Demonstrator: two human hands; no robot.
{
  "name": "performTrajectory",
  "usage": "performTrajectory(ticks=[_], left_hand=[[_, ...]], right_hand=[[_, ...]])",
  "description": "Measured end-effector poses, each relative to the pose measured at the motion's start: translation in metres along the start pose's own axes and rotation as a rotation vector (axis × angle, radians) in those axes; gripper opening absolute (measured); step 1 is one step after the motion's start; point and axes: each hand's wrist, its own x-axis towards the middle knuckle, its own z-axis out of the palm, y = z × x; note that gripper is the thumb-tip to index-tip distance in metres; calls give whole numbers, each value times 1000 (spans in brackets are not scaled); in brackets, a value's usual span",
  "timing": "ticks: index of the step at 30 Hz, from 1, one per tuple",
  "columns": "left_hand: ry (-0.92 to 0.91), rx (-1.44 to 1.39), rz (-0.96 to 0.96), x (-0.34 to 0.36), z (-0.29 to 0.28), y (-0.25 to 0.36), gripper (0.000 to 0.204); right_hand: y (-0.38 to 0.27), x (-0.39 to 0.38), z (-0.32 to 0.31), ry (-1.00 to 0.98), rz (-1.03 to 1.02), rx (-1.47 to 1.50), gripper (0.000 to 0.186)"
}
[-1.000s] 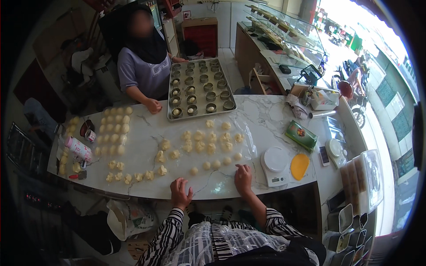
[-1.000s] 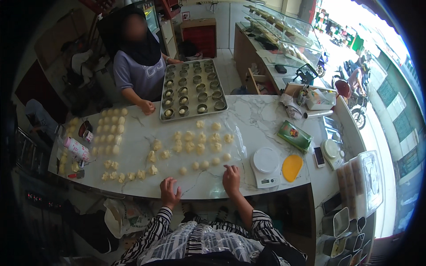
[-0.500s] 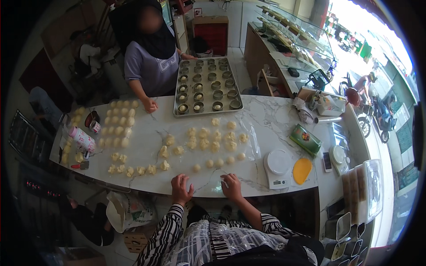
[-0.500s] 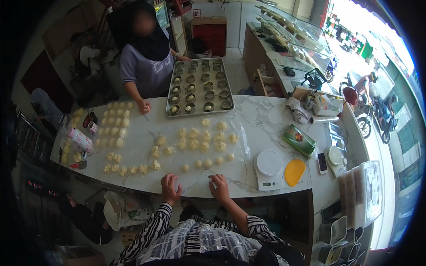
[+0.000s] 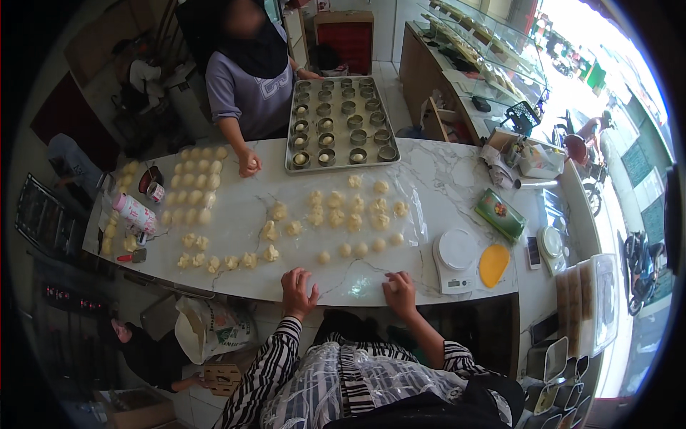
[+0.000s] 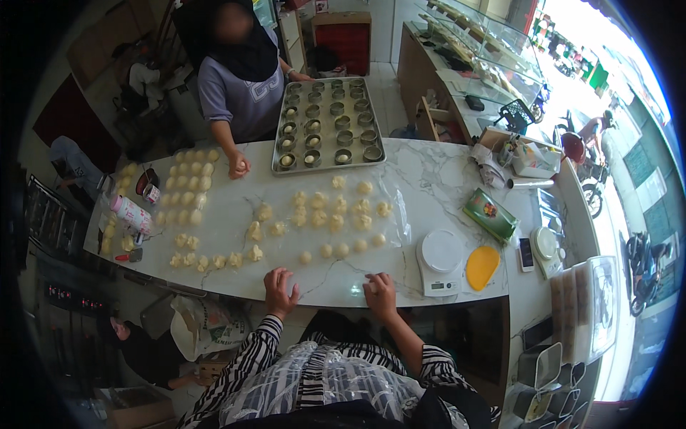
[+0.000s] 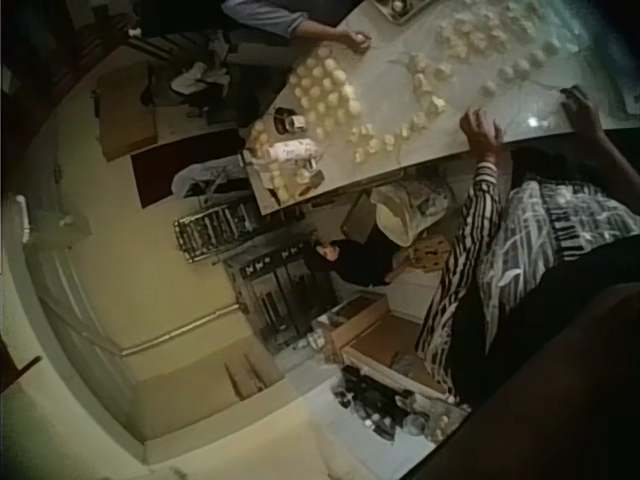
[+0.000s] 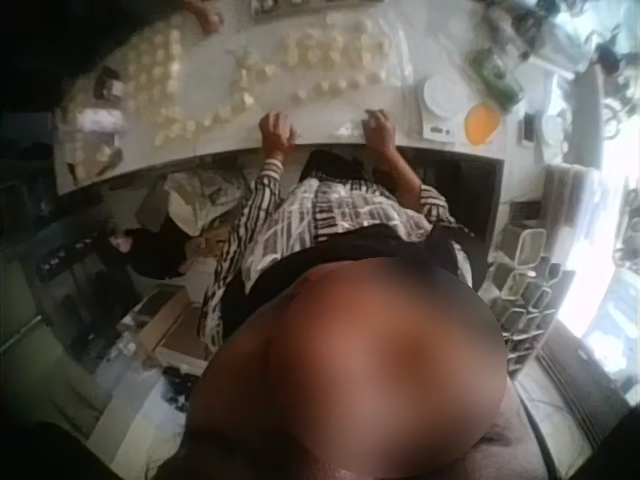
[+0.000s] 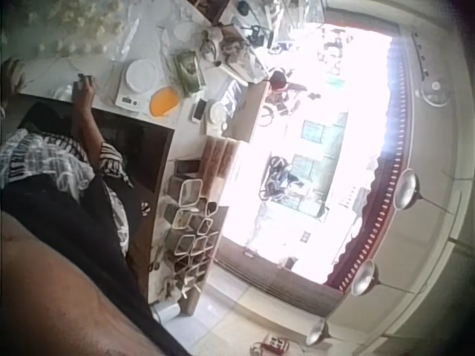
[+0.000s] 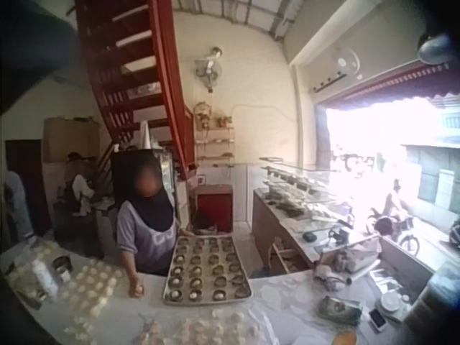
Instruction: The person shapes small pieces of dough by hand on a counter.
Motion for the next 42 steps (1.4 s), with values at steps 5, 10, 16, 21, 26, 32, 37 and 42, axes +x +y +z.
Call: performTrajectory(ticks=[5,10,16,21,26,32,37,42], left_hand=[[-35,19,8,2,0,4,34],[-2,8,-10,0,-1,-5,34],[-30,16,-17,5,0,10,33],[-12,-7,-23,-4,0,-5,33],[-34,-13,-27,-1,0,8,33],[-16,28,-25,-3,0,-4,32],[-31,14,-28,2,-2,6,33],[-24,7,-31,-1,1,-2,34]], right_hand=[[-10,37,22,242,198,-108,26],[-11,-2,18,53,-21,66,23],[-6,42,24,315,208,-184,22],[-14,-8,8,54,2,53,18],[-5,42,8,332,234,-177,17],[-5,-9,4,11,-35,125,21],[-7,36,1,240,280,-33,18],[-13,-2,13,-76,-30,151,21]])
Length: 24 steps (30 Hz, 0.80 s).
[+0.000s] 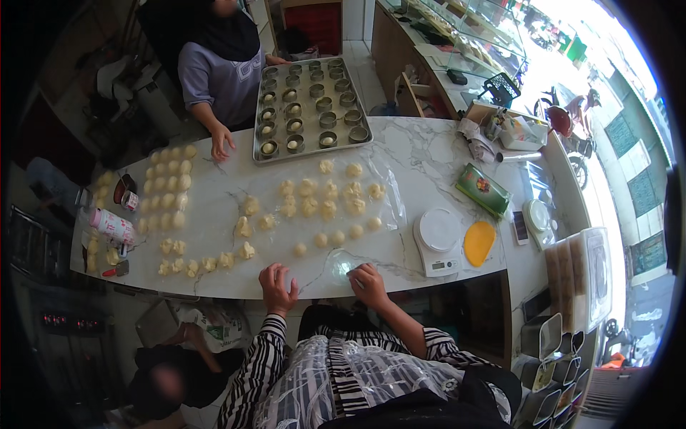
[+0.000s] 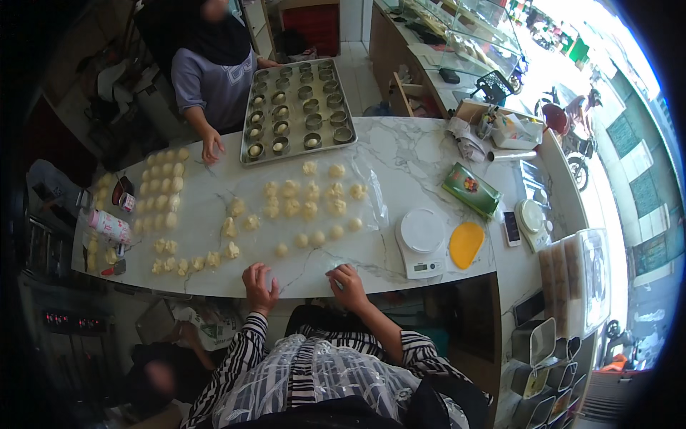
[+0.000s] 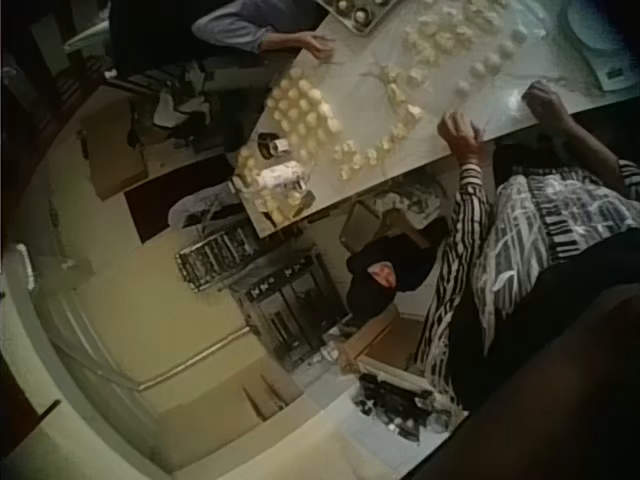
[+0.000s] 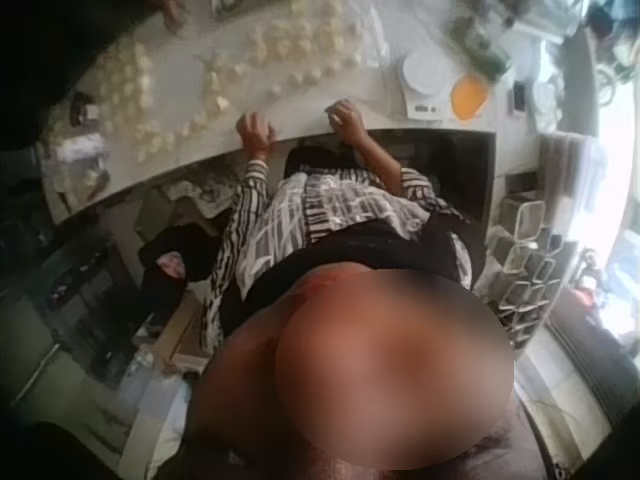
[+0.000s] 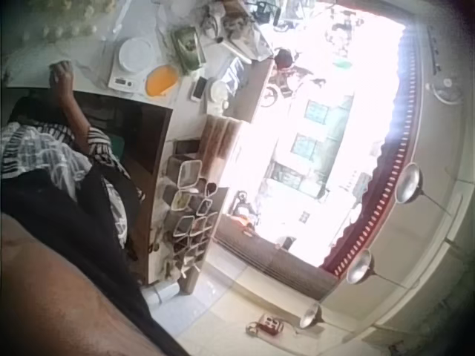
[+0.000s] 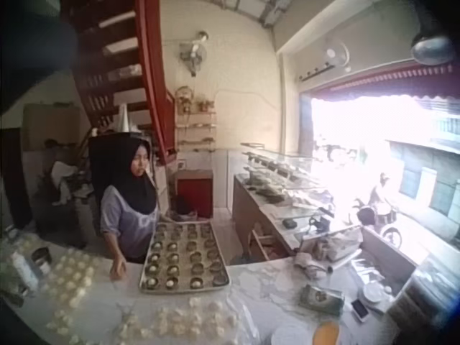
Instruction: The person shapes small pieces of dough by hand on a counter.
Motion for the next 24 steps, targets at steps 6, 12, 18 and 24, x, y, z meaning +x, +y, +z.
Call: performTrajectory(ticks=[6,12,18,24], left_hand=[[-14,-9,3,-2,0,7,33],[27,33,-8,-1,-1,-2,33],[-9,4,7,-2,-2,4,33],[7,37,9,1,-4,1,33]], right_hand=[[12,34,-20,330,284,-193,21],[0,12,-8,103,41,-62,20],[10,44,-15,275,286,-185,21],[3,10,-8,17,-18,-60,23]])
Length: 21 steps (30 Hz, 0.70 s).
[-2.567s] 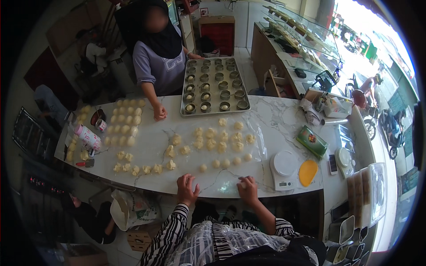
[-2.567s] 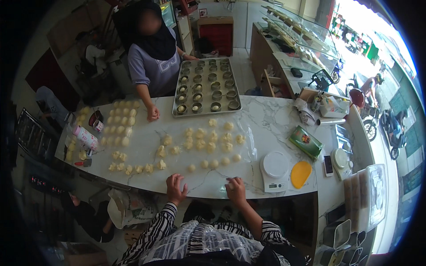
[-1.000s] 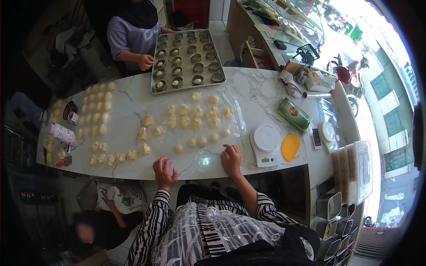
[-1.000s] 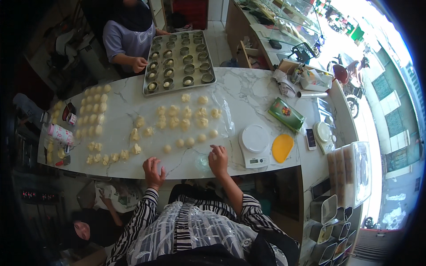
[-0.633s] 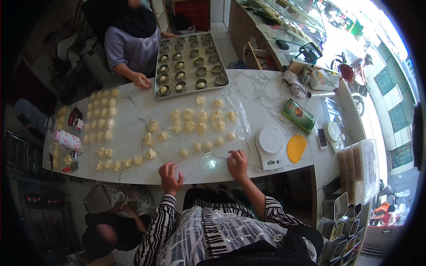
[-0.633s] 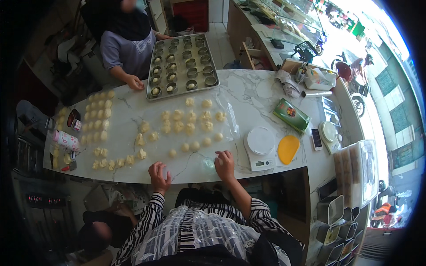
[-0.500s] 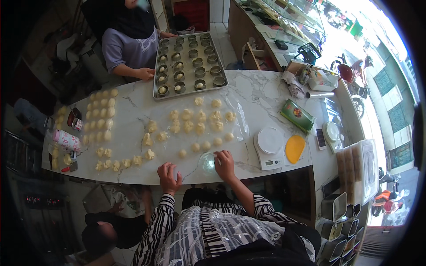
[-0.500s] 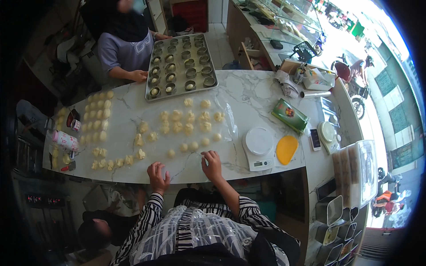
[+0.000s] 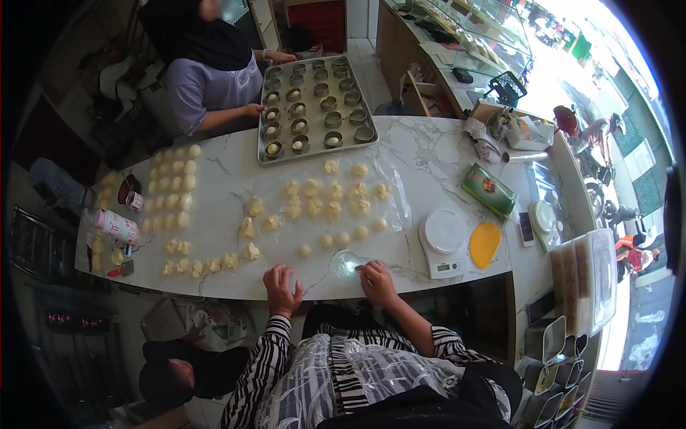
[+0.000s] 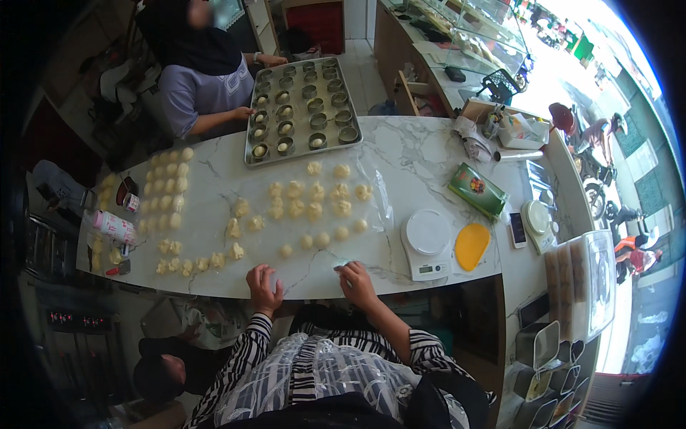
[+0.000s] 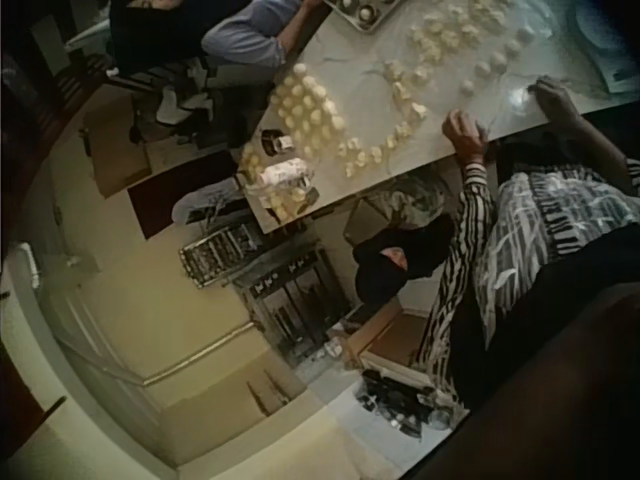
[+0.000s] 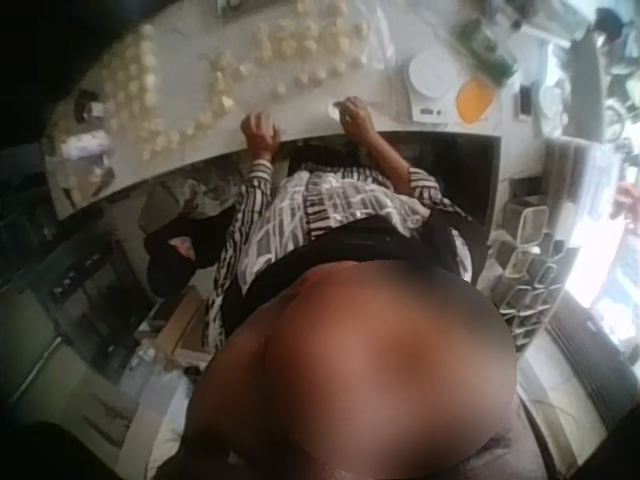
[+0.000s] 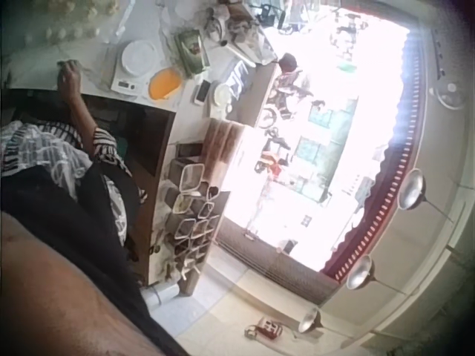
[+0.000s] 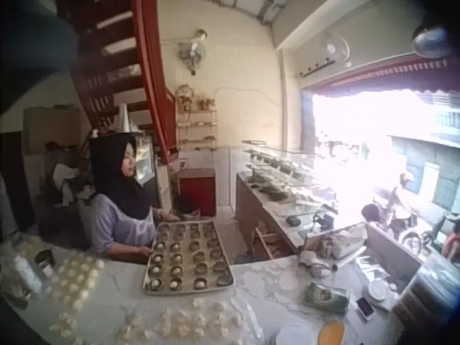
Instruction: The person shapes small pieces of dough by hand on a counter.
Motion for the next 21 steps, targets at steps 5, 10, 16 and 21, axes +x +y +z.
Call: performTrajectory(ticks=[5,10,16,21], left_hand=[[-31,2,11,2,1,6,33],[0,11,26,-2,1,4,32],[-5,-11,15,1,1,5,33],[-18,1,13,-2,-2,2,34]], right_hand=[[18,31,-16,290,201,-165,29],[-6,17,9,162,148,-55,28],[14,18,-23,186,264,-117,37],[-3,20,12,196,204,-102,41]])
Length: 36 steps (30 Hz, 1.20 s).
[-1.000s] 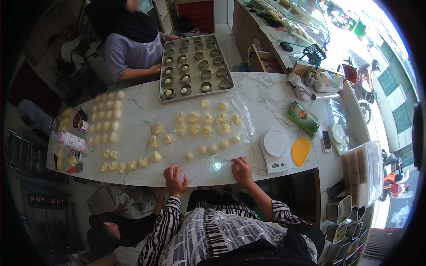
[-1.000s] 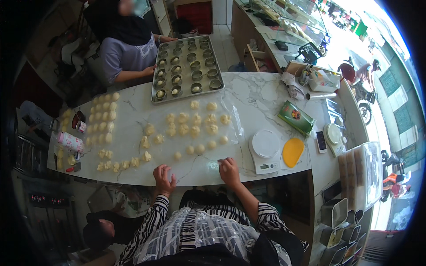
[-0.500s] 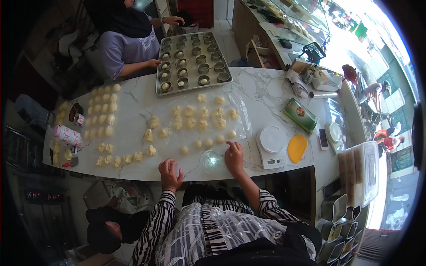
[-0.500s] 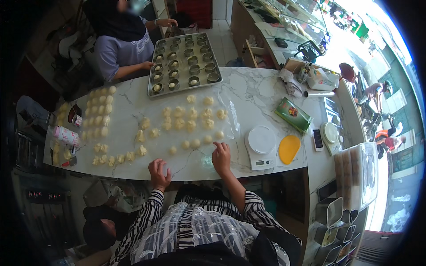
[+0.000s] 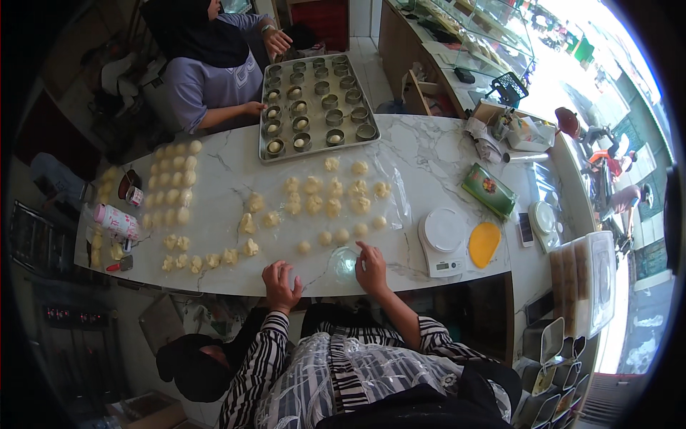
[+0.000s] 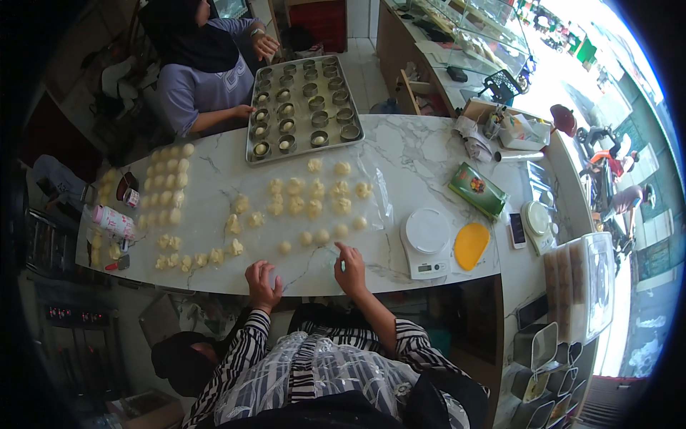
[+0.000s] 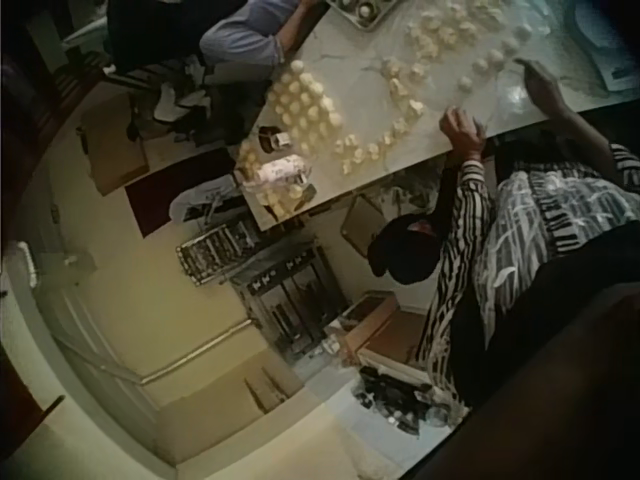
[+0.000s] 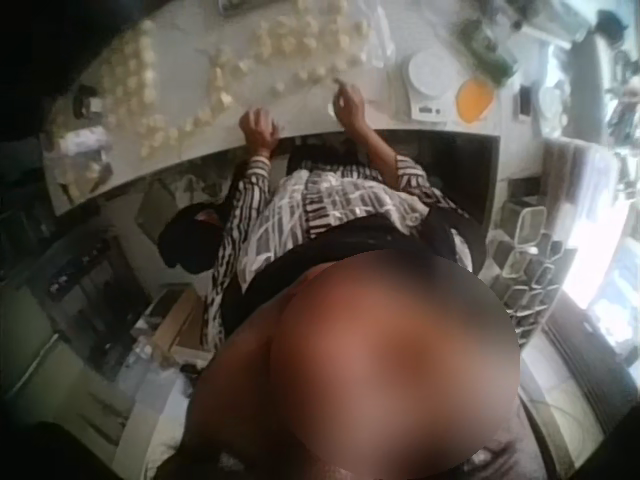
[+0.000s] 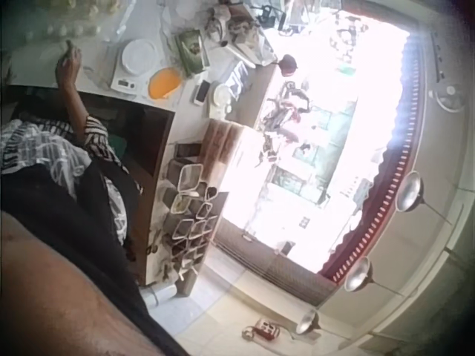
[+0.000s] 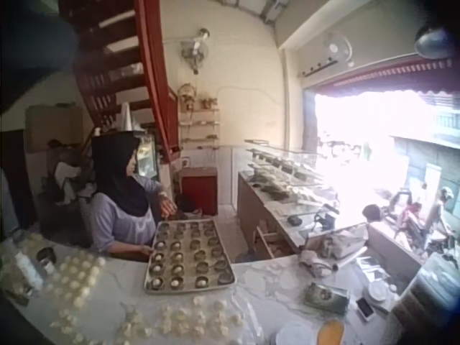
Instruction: The person shapes small pieces of dough by hand on a counter.
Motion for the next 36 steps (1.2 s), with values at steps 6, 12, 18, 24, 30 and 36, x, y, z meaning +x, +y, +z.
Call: performTrajectory(ticks=[6,12,18,24,30,36], left_hand=[[18,-11,-8,1,3,2,33],[17,1,13,3,1,0,33],[7,-15,-15,-4,4,0,33],[19,-19,7,2,6,1,33],[16,-35,7,3,4,-2,32],[28,-42,15,2,3,3,32]], right_hand=[[20,4,-32,103,62,-47,46],[5,1,-3,-47,-23,25,48],[-15,-6,-55,-141,-41,35,49],[4,-2,-71,-547,-274,-331,32],[-4,16,-67,-504,-118,-336,18],[-7,2,-42,-110,50,-294,25]])
